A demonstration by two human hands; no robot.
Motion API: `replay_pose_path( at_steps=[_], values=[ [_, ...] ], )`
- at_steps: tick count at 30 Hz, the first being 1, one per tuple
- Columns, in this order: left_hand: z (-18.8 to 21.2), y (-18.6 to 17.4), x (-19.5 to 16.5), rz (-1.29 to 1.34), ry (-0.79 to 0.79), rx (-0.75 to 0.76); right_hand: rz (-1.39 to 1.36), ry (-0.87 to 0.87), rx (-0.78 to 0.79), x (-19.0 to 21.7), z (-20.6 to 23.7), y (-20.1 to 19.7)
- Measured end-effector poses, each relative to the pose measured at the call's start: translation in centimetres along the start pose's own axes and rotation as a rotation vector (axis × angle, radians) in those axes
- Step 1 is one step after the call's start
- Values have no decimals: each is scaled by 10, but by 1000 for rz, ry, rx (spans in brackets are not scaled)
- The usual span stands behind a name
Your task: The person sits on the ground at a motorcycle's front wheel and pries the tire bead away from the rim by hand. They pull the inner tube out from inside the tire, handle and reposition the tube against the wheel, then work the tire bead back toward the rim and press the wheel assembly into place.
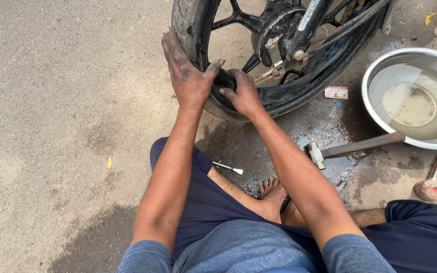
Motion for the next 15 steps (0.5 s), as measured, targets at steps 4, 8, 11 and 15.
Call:
replay_pose_path(
  at_steps=[4, 8, 11, 15],
  values=[
    [-13, 17, 17, 53, -32, -18, -41, 50, 251, -20, -12, 14],
    [3, 14, 28, 61, 36, -104, -54, 24, 285, -27, -9, 24],
    [25, 17, 43, 22, -83, -116, 31, -37, 262, -27, -3, 30],
    [70, 21, 55, 170, -321, -212, 245, -78, 311, -41, 17, 34]
  ],
)
Point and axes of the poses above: each hand's wrist, its own z-axis away from the middle knuckle, its own y-axis out of the palm, x = y × z, the point moved 10 cm from there along -z, towards the middle knuckle, and after that the axes turned 7 degrees about z, right-handed, at the moved point
